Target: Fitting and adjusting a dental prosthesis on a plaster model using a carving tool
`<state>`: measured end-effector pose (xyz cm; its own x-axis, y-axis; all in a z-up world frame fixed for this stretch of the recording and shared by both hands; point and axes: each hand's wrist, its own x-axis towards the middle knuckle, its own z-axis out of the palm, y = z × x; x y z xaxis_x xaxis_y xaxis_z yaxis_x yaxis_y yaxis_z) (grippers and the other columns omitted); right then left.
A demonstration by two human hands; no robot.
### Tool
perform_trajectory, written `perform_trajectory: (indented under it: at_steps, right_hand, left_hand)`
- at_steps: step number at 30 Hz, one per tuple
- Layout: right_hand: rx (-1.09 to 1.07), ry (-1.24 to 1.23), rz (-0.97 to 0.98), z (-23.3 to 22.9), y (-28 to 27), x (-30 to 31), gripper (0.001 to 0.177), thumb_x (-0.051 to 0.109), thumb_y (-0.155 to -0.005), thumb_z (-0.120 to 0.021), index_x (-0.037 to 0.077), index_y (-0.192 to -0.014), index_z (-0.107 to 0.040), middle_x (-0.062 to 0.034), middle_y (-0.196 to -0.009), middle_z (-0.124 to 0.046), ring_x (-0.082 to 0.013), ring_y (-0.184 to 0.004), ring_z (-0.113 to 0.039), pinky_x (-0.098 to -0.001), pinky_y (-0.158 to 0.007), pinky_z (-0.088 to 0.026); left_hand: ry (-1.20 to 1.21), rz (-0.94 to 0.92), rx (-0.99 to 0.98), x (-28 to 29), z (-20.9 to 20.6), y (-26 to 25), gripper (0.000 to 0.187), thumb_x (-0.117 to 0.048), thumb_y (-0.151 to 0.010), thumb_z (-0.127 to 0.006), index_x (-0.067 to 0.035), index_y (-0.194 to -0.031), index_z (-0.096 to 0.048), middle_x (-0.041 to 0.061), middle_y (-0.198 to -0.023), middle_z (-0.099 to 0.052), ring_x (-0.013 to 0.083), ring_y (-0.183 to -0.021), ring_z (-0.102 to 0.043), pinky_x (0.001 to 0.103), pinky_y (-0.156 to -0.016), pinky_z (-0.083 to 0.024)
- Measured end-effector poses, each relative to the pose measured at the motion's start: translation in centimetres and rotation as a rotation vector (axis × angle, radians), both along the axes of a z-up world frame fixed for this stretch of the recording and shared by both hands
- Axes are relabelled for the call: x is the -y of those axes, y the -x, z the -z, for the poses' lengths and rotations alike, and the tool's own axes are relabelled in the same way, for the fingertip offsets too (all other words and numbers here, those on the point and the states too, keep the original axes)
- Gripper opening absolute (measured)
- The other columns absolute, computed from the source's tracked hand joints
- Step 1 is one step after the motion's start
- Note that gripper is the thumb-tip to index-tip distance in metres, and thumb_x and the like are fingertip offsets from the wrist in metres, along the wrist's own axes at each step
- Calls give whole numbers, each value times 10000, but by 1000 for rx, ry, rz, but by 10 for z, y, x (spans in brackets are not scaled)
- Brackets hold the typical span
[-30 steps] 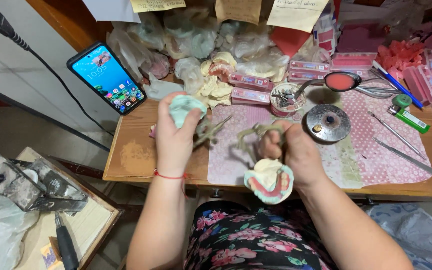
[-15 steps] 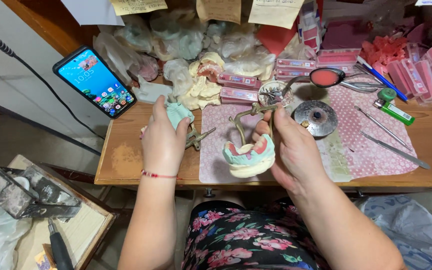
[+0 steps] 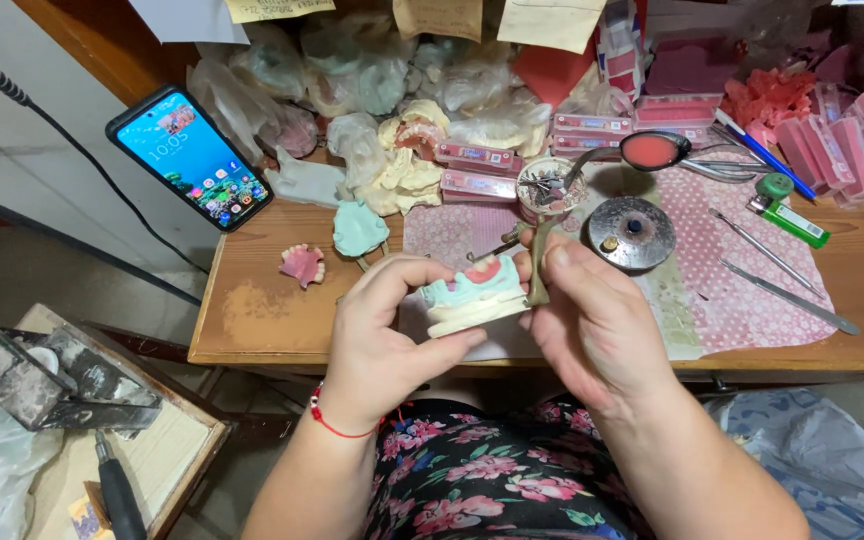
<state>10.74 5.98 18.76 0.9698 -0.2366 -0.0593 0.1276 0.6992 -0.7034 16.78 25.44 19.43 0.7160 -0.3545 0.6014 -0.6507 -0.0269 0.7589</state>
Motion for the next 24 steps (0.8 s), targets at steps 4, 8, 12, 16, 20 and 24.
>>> perform_trajectory:
  at_steps: [4,8,12,16,20,24]
  right_hand:
    - [58,63,-59,-12,14,0,328,180,-983,-644,-62,-1200,-594,-145,-967,-665,-203,-856,-628,-328,-747,-499]
    - [127,158,-94,-34,28,-7,302,211,-944,-719,-26,-1087,-600,-109,-963,-631,-207,-901,-584,-306,-834,-440]
    - [196,145,-50,-19,45,-5,519,102,-915,-753,-46,-1358,-528,-174,-1106,-668,-218,-1002,-647,-318,-918,-511]
    - [187,250,65,-18,58,-11,632,97,-865,-756,-17,-1417,-470,-230,-1164,-628,-226,-1004,-628,-343,-966,-491]
    - [178,304,118,-21,64,-14,762,76,-811,-773,-81,-1461,-408,-226,-1171,-635,-239,-1060,-649,-323,-967,-538]
    - [227,285,109,-15,67,-14,758,52,-823,-785,-72,-1467,-407,-227,-1183,-635,-233,-1073,-651,-315,-976,-533]
  left_hand:
    - [81,46,-202,-4,9,3,476,-154,-680,-947,-57,-1077,-701,71,-986,-692,178,-901,-654,317,-814,-531]
    - [157,151,-285,-7,15,7,486,-195,-735,-923,-77,-1124,-659,9,-1033,-642,101,-913,-577,231,-797,-465]
    - [263,279,-269,-5,16,5,470,-193,-762,-911,-73,-1139,-657,74,-1100,-692,167,-994,-632,272,-869,-490]
    - [358,431,-281,-3,15,4,455,-204,-812,-893,-78,-1163,-632,100,-1152,-687,249,-1131,-661,356,-1013,-522]
    - [422,539,-304,-2,21,2,467,-187,-847,-881,-85,-1213,-609,89,-1170,-644,255,-1161,-638,403,-1095,-515]
    - [460,578,-348,0,19,3,457,-215,-856,-882,-79,-1198,-610,91,-1165,-648,255,-1171,-652,446,-1132,-540]
